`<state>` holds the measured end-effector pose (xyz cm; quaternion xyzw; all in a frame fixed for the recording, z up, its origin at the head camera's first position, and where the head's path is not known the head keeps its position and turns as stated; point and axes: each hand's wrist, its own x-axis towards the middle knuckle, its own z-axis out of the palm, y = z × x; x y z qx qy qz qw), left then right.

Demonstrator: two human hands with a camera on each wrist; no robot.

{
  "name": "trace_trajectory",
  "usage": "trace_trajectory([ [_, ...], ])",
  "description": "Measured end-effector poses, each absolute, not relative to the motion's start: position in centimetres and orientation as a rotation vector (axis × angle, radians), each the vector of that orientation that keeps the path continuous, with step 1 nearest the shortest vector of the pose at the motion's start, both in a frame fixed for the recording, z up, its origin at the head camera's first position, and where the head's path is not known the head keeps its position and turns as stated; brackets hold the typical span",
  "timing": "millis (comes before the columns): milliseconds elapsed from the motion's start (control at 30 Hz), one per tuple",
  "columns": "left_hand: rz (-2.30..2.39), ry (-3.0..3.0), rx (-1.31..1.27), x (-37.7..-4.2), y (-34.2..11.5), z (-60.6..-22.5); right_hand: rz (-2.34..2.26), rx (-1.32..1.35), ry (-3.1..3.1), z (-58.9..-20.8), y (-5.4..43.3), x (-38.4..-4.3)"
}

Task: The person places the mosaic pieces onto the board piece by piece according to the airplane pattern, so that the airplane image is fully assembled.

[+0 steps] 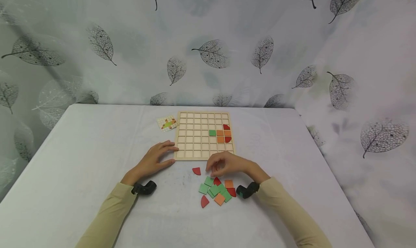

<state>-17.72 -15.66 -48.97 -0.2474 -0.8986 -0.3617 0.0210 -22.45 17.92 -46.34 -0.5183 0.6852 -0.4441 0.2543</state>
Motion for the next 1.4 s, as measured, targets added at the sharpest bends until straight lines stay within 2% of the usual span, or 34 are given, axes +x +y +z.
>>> trace_trajectory([
  [533, -1.113, -2.788, -0.761, -17.6, -15.7, -49.0, -0.873, -1.507, 1.924, -45.5, 16.9, -21.4],
  [1400, -1.115, -2.778, -0.768, -17.8, -15.7, -49.1, -0.822, -1.44, 2.086, -45.3, 16.3, -21.3],
])
